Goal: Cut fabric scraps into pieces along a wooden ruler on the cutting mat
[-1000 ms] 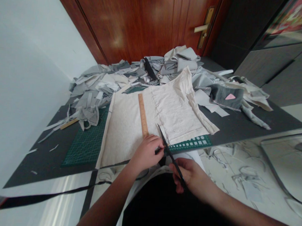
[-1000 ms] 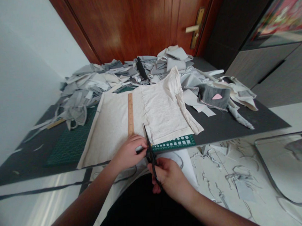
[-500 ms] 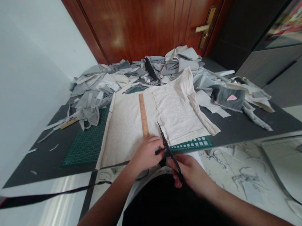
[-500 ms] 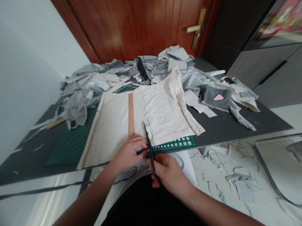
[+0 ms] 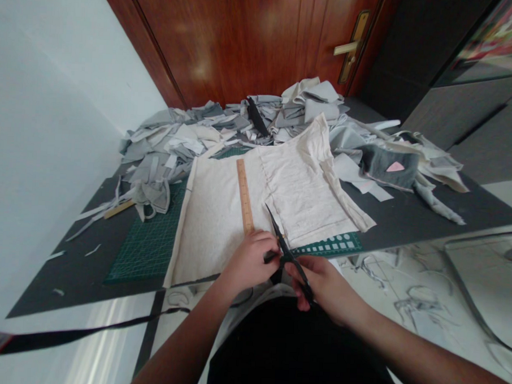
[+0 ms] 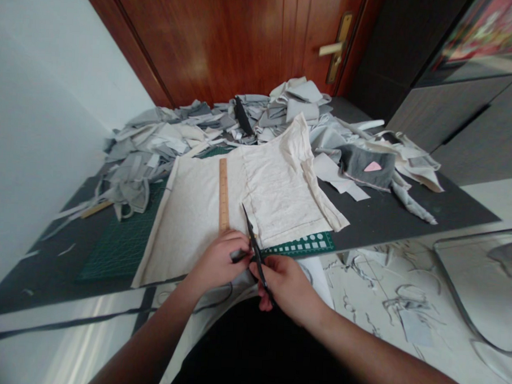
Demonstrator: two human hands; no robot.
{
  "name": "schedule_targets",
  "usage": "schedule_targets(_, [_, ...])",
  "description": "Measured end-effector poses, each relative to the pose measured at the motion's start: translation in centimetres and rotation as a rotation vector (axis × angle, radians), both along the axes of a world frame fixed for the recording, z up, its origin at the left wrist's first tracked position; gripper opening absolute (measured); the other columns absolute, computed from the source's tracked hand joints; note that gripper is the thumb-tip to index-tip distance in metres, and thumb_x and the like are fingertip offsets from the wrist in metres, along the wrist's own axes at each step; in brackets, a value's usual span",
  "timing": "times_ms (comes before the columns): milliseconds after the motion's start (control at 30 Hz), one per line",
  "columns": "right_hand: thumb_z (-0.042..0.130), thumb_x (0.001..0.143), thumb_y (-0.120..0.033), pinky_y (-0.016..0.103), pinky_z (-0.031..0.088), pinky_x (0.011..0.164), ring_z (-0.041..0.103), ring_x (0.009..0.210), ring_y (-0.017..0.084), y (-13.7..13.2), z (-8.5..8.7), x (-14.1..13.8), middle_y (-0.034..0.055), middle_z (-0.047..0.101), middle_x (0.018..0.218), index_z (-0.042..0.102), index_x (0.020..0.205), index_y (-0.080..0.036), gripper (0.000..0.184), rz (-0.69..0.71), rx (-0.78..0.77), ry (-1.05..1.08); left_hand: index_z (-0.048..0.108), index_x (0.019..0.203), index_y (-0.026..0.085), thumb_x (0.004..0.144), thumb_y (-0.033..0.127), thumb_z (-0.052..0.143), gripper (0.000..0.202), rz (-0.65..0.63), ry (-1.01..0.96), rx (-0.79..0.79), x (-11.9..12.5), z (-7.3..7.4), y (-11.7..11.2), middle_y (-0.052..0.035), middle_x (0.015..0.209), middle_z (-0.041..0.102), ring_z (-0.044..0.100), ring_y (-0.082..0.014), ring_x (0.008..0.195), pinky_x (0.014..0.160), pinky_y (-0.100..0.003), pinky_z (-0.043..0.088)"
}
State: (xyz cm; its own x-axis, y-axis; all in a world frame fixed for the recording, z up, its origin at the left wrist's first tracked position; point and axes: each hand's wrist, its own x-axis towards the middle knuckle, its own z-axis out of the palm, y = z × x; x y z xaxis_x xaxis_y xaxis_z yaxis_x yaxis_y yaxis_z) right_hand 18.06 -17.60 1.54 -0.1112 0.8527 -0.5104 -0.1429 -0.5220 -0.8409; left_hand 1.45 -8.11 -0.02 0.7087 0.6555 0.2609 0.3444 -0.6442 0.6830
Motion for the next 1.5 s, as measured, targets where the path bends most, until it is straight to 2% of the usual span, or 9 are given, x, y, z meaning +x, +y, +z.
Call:
schedule_targets(367, [0.076,0.064,-0.07,0.022,0.041,0.039,0.051,0.037,0.01,0.9,-0.2,-0.2,-0.0068,0.055,0.05,0.055,0.073,-0.02,0.055,-0.022,-0.007,0.037,0.066,0.075,0.017,0.077,0.006,0.066,0.011,-0.003,0.013,-0.015,0.0,0.2,0.0,-0.0025,0.082,0.066,0.061,-0.0181,0.083,0.077,-0.03,0.046])
schedule_targets(900, [0.077,0.062,-0.07,0.021,0.037,0.038,0.053,0.037,0.01,2.3,0.3,-0.5,-0.0048,0.058,0.051,0.059,0.074,-0.017,0.057,-0.029,0.005,0.004,0.054,0.067,0.018,0.073,0.005,0.06,0.015,0.006,0.045,0.005,0.1,0.2,-0.1,0.0002,0.074,0.055,0.054,-0.0159,0.076,0.071,-0.028,0.041])
schedule_targets(1067, [0.076,0.062,-0.072,0.022,0.039,0.038,0.053,0.037,0.01,2.8,0.0,-0.6,-0.004,0.057,0.05,0.061,0.073,-0.016,0.059,-0.035,0.013,0.017,0.06,0.071,0.018,0.074,0.004,0.059,0.014,0.001,0.056,0.006,0.1,0.2,-0.1,-0.0004,0.076,0.057,0.056,-0.0162,0.078,0.073,-0.028,0.041])
schedule_targets(1267, [0.078,0.064,-0.067,0.021,0.036,0.037,0.052,0.036,0.01,3.5,-0.2,-0.8,-0.0031,0.058,0.051,0.061,0.071,-0.015,0.055,-0.052,0.047,-0.004,0.062,0.068,0.017,0.075,0.006,0.063,0.013,0.021,0.088,0.012,0.0,0.2,-0.1,-0.0014,0.076,0.057,0.057,-0.0171,0.078,0.072,-0.029,0.043])
schedule_targets(1500, [0.074,0.069,-0.068,0.022,0.034,0.036,0.053,0.036,0.011,4.1,0.1,-0.6,-0.002,0.056,0.049,0.059,0.066,-0.016,0.055,-0.014,0.067,-0.006,0.07,0.076,0.018,0.077,0.004,0.064,0.015,0.021,0.048,-0.002,-0.1,0.3,-0.2,-0.0019,0.082,0.064,0.061,-0.0177,0.084,0.08,-0.03,0.047])
